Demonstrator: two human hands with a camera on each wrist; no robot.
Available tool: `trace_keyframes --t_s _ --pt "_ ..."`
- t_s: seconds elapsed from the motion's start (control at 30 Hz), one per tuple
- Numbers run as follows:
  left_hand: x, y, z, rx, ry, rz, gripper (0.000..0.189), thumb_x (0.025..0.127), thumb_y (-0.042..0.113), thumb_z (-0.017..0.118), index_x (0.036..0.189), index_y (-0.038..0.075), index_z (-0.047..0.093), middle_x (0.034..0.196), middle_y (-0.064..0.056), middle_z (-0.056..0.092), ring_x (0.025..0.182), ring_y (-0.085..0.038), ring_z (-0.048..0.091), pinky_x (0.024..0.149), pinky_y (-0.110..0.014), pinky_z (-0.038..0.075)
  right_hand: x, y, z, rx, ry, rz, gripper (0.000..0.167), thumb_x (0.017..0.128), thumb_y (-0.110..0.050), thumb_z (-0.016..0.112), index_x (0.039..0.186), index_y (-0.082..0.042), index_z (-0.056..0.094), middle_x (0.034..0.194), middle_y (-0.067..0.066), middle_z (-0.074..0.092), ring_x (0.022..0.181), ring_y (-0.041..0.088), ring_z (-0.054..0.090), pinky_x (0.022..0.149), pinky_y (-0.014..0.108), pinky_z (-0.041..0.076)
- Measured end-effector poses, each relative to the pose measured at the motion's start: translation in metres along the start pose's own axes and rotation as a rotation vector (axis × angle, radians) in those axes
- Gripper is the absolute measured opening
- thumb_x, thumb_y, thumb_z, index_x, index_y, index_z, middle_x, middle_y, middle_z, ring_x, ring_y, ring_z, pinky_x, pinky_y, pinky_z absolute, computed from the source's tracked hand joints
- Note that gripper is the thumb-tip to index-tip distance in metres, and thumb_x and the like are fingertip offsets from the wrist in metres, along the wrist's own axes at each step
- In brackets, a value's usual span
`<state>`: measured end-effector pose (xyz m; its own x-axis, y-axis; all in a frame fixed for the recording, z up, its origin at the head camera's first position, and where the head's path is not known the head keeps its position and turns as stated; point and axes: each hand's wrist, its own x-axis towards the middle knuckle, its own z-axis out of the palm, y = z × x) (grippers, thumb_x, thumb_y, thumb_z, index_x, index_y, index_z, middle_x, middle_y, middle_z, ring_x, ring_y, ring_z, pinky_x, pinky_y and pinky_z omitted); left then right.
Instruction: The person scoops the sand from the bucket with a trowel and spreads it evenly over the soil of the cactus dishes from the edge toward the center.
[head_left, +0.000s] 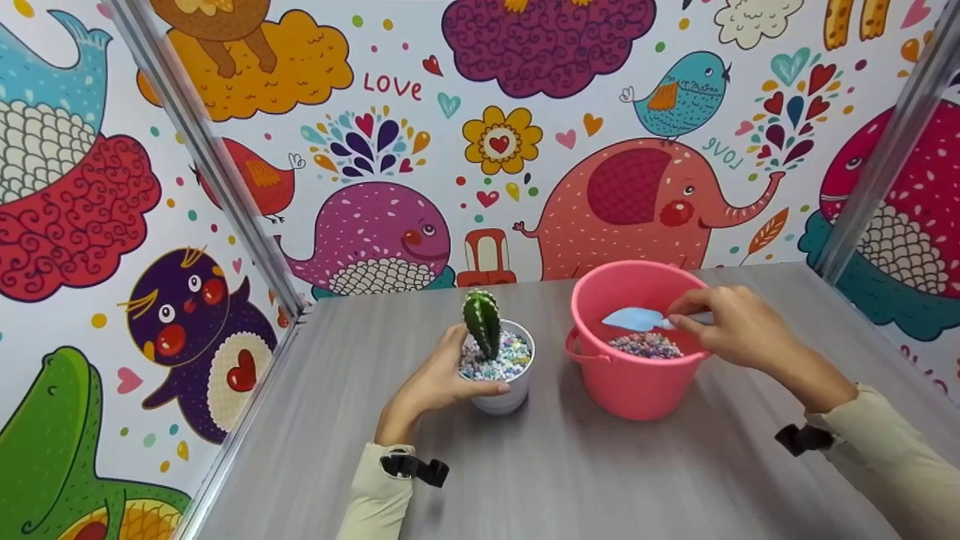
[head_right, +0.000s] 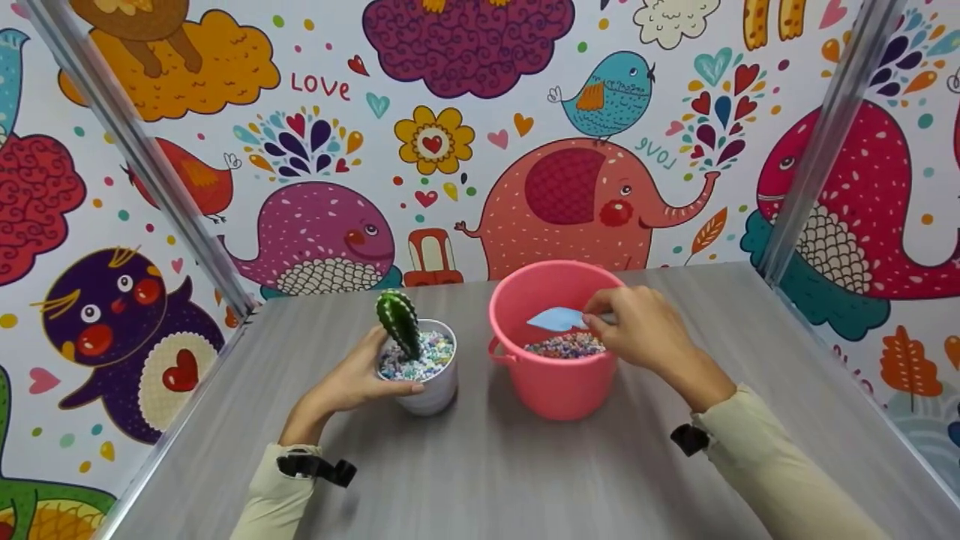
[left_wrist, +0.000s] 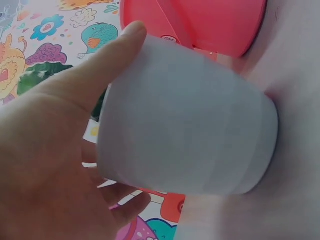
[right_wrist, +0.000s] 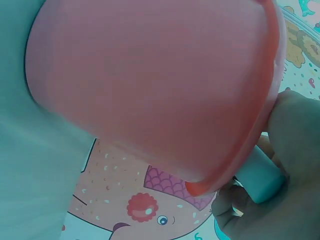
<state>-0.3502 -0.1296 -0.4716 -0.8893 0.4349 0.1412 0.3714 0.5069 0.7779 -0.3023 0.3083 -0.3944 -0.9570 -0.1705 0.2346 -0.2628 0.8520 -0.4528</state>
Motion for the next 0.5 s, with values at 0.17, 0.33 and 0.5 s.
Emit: trace_keyframes --t_s 0.17,0.33,0.5 --pt "-0.001 0.003 -0.005 0.012 0.009 0.015 0.12 0.076 0.049 0.098 0.169 0.015 0.032 0.172 -0.015 0.036 0.157 -0.034 0.039 0.131 -0.06 0.033 0.004 -0.003 0.004 -0.01 0.006 -0.035 0.028 0.092 -0.026 0.087 0.115 -0.011 0.084 0.113 0.012 0.083 0.111 0.04 0.074 0.081 0.05 0.069" --pt "0.0 0.008 -0.006 0.03 0.024 0.041 0.117 0.077 0.048 0.098 0.168 0.013 0.034 0.17 -0.014 0.039 0.157 -0.032 0.039 0.131 -0.059 0.033 0.007 -0.004 0.005 -0.023 0.009 -0.09 0.026 0.088 -0.023 0.091 0.111 -0.014 0.085 0.11 0.009 0.083 0.108 0.037 0.076 0.081 0.05 0.069" --pt "-0.001 0.012 -0.011 0.043 0.061 0.072 0.111 0.078 0.046 0.098 0.166 0.012 0.038 0.164 -0.015 0.047 0.152 -0.033 0.044 0.13 -0.06 0.034 0.014 -0.004 0.007 -0.055 0.077 -0.152 0.024 0.088 -0.023 0.091 0.11 -0.014 0.085 0.103 0.004 0.082 0.099 0.028 0.074 0.087 0.049 0.063"
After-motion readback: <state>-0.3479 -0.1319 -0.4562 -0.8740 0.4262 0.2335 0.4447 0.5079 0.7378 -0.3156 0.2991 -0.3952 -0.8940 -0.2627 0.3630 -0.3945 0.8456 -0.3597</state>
